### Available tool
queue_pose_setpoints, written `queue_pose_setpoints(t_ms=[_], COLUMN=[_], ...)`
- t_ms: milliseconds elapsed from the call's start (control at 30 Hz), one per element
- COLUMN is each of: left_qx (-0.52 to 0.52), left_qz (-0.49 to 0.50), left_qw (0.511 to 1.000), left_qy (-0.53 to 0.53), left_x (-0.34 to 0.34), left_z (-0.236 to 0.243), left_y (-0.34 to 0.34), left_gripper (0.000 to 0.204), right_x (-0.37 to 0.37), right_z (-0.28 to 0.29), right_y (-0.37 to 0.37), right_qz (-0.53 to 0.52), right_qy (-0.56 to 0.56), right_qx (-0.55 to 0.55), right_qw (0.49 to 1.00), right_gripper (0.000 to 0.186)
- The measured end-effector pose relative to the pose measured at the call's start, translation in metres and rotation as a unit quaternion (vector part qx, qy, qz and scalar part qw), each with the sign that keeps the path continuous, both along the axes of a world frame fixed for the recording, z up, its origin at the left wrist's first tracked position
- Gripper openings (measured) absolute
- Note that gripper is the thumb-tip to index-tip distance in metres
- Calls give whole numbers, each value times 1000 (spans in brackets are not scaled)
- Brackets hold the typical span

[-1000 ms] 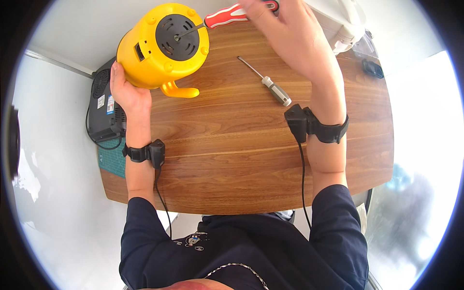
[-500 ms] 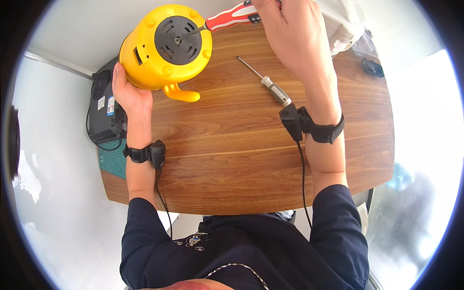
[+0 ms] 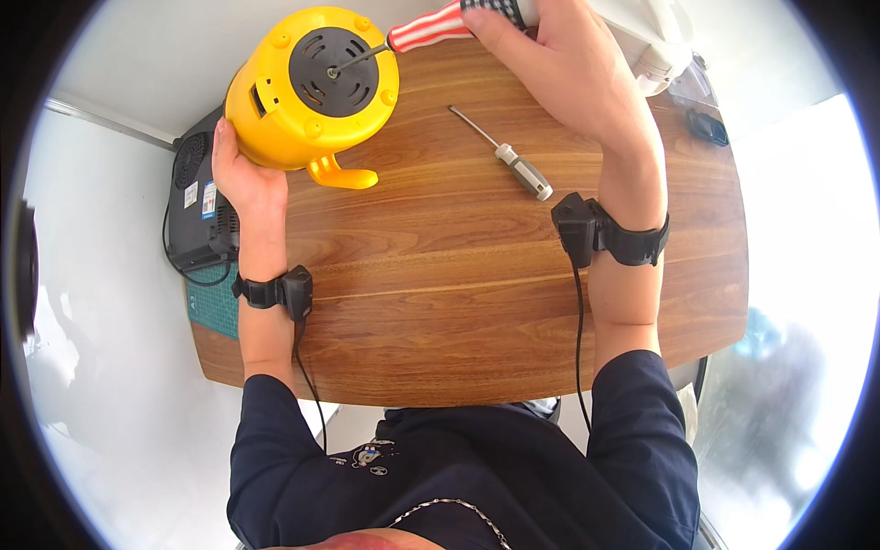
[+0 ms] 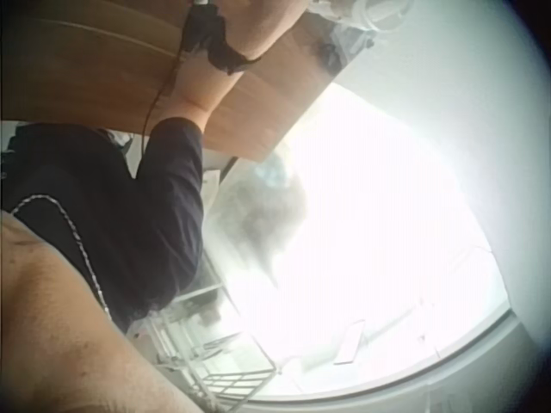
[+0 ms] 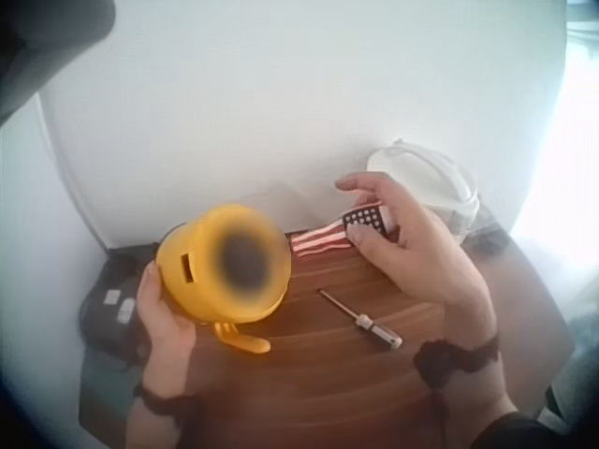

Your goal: The person uses a screwdriver to remove a yellow knob from a glass lid, then unscrews and removes the bottom cover of a yellow electric kettle to expose internal wiring. The person reattaches the bottom cover and tightens the screws.

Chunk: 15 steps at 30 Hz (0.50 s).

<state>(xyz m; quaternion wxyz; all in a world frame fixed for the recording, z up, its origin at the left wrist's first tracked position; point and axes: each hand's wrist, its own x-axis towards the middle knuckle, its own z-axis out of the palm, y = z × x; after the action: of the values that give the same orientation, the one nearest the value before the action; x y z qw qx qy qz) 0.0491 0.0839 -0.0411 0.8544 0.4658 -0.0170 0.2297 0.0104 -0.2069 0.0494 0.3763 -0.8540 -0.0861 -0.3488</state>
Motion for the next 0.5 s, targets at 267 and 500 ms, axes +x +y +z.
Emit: queue_pose_setpoints(t_ms=[267,500], left_qx=[9,38], left_qz=[-6,5], left_qw=[1000,999], left_qy=[-8,9], left_x=[3,-1], left_z=[0,-1], left_y=[1,1], left_gripper=[22,32], right_x=[2,12], right_z=[-5,-11], right_y=[-22,-36], right_qz=[117,206], right_qy=[-15,93], right_qx=[40,123], right_qw=[992,966], right_gripper=[31,29])
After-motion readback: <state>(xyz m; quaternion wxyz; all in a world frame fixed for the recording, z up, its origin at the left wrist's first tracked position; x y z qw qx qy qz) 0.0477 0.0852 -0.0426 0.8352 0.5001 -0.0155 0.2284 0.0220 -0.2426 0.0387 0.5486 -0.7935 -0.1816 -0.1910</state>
